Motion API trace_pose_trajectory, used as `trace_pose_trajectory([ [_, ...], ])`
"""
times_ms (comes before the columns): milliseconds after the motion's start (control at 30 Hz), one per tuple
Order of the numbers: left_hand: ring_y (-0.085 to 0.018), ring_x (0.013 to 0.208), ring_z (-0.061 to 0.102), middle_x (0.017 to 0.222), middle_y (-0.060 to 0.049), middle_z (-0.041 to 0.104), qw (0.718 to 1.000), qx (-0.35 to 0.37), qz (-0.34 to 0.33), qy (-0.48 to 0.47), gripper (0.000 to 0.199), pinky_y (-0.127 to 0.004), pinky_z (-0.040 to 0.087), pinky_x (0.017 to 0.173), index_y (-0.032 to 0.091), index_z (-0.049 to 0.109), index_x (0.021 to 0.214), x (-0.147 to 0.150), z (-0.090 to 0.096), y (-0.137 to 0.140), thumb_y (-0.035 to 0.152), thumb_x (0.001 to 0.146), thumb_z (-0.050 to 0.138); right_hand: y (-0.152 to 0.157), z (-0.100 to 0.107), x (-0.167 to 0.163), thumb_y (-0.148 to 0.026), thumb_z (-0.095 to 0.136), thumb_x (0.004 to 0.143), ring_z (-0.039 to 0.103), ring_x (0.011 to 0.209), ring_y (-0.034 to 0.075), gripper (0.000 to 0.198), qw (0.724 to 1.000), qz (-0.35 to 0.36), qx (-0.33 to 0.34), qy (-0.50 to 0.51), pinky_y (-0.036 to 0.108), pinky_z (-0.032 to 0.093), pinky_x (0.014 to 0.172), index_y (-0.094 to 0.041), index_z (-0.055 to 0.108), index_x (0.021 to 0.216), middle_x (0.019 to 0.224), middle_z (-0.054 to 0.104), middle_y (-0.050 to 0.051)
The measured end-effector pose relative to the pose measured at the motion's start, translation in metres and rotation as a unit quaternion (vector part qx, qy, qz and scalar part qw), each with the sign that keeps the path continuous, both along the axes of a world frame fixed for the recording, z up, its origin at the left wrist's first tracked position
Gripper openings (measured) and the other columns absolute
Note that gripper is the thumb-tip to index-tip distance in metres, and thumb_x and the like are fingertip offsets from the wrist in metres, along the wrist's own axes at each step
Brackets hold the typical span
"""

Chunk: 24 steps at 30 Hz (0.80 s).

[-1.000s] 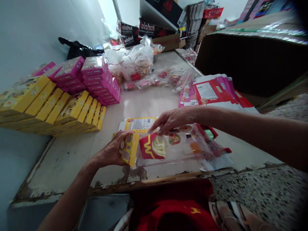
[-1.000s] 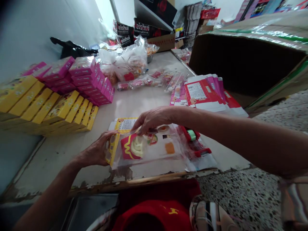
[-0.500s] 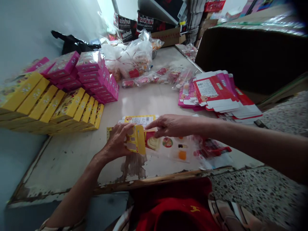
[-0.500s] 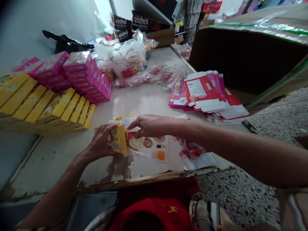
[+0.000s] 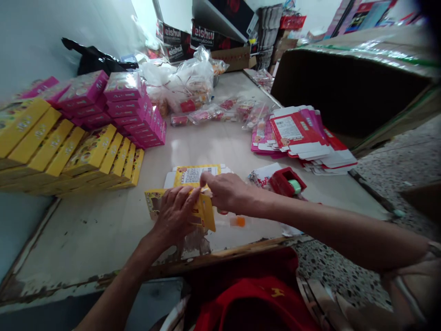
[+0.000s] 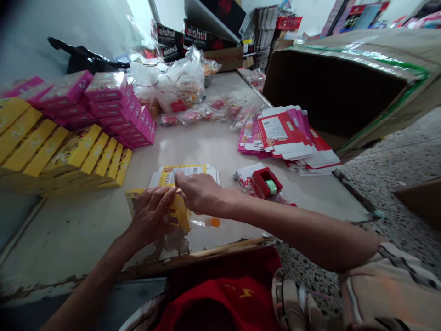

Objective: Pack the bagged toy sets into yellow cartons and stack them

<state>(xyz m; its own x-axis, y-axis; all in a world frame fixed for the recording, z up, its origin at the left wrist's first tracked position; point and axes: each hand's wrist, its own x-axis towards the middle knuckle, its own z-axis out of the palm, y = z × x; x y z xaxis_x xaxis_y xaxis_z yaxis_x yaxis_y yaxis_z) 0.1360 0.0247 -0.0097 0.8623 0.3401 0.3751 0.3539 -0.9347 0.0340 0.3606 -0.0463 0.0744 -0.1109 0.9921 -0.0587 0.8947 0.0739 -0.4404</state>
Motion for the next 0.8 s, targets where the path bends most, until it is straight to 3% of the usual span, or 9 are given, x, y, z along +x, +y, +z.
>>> trace_pose_trajectory([
  [133, -0.04, 0.127, 0.05, 0.141, -0.019, 0.054, 0.999, -0.033, 0.019, -0.019, 0.097, -0.055, 0.038, 0.111, 0.018, 0.037, 0.154, -0.01, -0.002, 0.007, 0.034, 0.069, 0.081, -0.03, 0.008, 0.028, -0.033, 0.088, 0.071, 0.07, 0.087, 0.026, 0.065, 0.994, -0.047, 0.021, 0.093, 0.033, 0.047, 0.065, -0.023, 0.062, 0.13, 0.102, 0.077, 0.008],
  [200, -0.04, 0.127, 0.049, 0.141, -0.019, 0.054, 0.999, -0.036, 0.015, -0.02, 0.095, -0.055, 0.037, 0.112, 0.018, 0.039, 0.153, -0.014, -0.004, 0.012, 0.035, 0.069, 0.081, -0.052, 0.001, 0.044, -0.039, 0.084, 0.076, 0.069, 0.075, 0.022, 0.048, 0.965, -0.134, 0.029, 0.221, 0.032, 0.047, 0.061, -0.02, 0.069, 0.117, 0.088, 0.076, 0.006],
  [300, -0.04, 0.129, 0.049, 0.141, -0.019, 0.054, 0.999, -0.042, 0.006, -0.024, 0.094, -0.057, 0.035, 0.114, 0.018, 0.039, 0.154, -0.014, -0.004, 0.016, 0.034, 0.07, 0.08, -0.077, -0.023, 0.049, -0.042, 0.087, 0.071, 0.062, 0.055, 0.016, 0.04, 0.86, -0.256, -0.001, 0.442, 0.029, 0.043, 0.052, -0.016, 0.075, 0.099, 0.065, 0.071, 0.002],
  [367, -0.04, 0.13, 0.048, 0.142, -0.019, 0.053, 0.999, -0.046, 0.004, -0.025, 0.096, -0.057, 0.035, 0.115, 0.017, 0.038, 0.154, -0.01, -0.002, 0.013, 0.032, 0.069, 0.081, -0.081, -0.042, 0.036, -0.04, 0.091, 0.064, 0.06, 0.052, 0.014, 0.044, 0.787, -0.307, 0.034, 0.534, 0.028, 0.043, 0.051, -0.016, 0.076, 0.098, 0.064, 0.071, 0.001],
  [433, -0.04, 0.13, 0.048, 0.143, -0.019, 0.053, 0.998, -0.055, -0.013, -0.017, 0.098, -0.056, 0.036, 0.115, 0.017, 0.038, 0.155, -0.003, 0.002, 0.004, 0.03, 0.067, 0.081, -0.076, -0.057, 0.014, -0.037, 0.093, 0.063, 0.059, 0.054, 0.013, 0.041, 0.753, -0.308, 0.068, 0.577, 0.028, 0.046, 0.054, -0.017, 0.077, 0.095, 0.066, 0.071, 0.0],
  [533, -0.04, 0.131, 0.049, 0.142, -0.017, 0.054, 0.996, -0.078, -0.05, 0.001, 0.102, -0.056, 0.037, 0.116, 0.019, 0.036, 0.157, 0.009, 0.012, -0.013, 0.03, 0.066, 0.081, -0.056, -0.067, -0.019, -0.04, 0.091, 0.065, 0.064, 0.065, 0.015, 0.035, 0.74, -0.254, 0.062, 0.619, 0.031, 0.053, 0.063, -0.02, 0.072, 0.087, 0.073, 0.072, 0.001],
  [667, -0.039, 0.134, 0.05, 0.147, -0.018, 0.051, 0.989, -0.137, -0.05, -0.041, 0.118, -0.055, 0.043, 0.116, 0.019, 0.024, 0.163, 0.016, 0.03, -0.021, 0.03, 0.061, 0.082, -0.035, -0.051, -0.032, -0.04, 0.09, 0.067, 0.066, 0.068, 0.015, 0.051, 0.712, -0.201, 0.069, 0.669, 0.029, 0.055, 0.065, -0.025, 0.057, 0.104, 0.074, 0.068, -0.005],
  [733, -0.038, 0.132, 0.055, 0.145, -0.018, 0.055, 0.984, -0.158, -0.057, -0.066, 0.12, -0.054, 0.05, 0.111, 0.019, 0.027, 0.163, 0.013, 0.036, -0.018, 0.035, 0.058, 0.083, -0.036, -0.037, -0.019, -0.04, 0.086, 0.074, 0.063, 0.06, 0.014, 0.054, 0.733, -0.148, 0.049, 0.663, 0.027, 0.052, 0.059, -0.024, 0.054, 0.115, 0.069, 0.065, -0.007],
  [800, -0.036, 0.118, 0.067, 0.127, -0.013, 0.067, 0.982, -0.145, -0.022, -0.115, 0.103, -0.054, 0.06, 0.095, 0.023, 0.044, 0.155, 0.007, 0.035, -0.016, 0.047, 0.061, 0.08, -0.042, -0.03, -0.002, -0.041, 0.079, 0.084, 0.062, 0.06, 0.013, 0.046, 0.764, -0.119, 0.078, 0.63, 0.026, 0.052, 0.06, -0.022, 0.057, 0.121, 0.075, 0.069, -0.004],
])
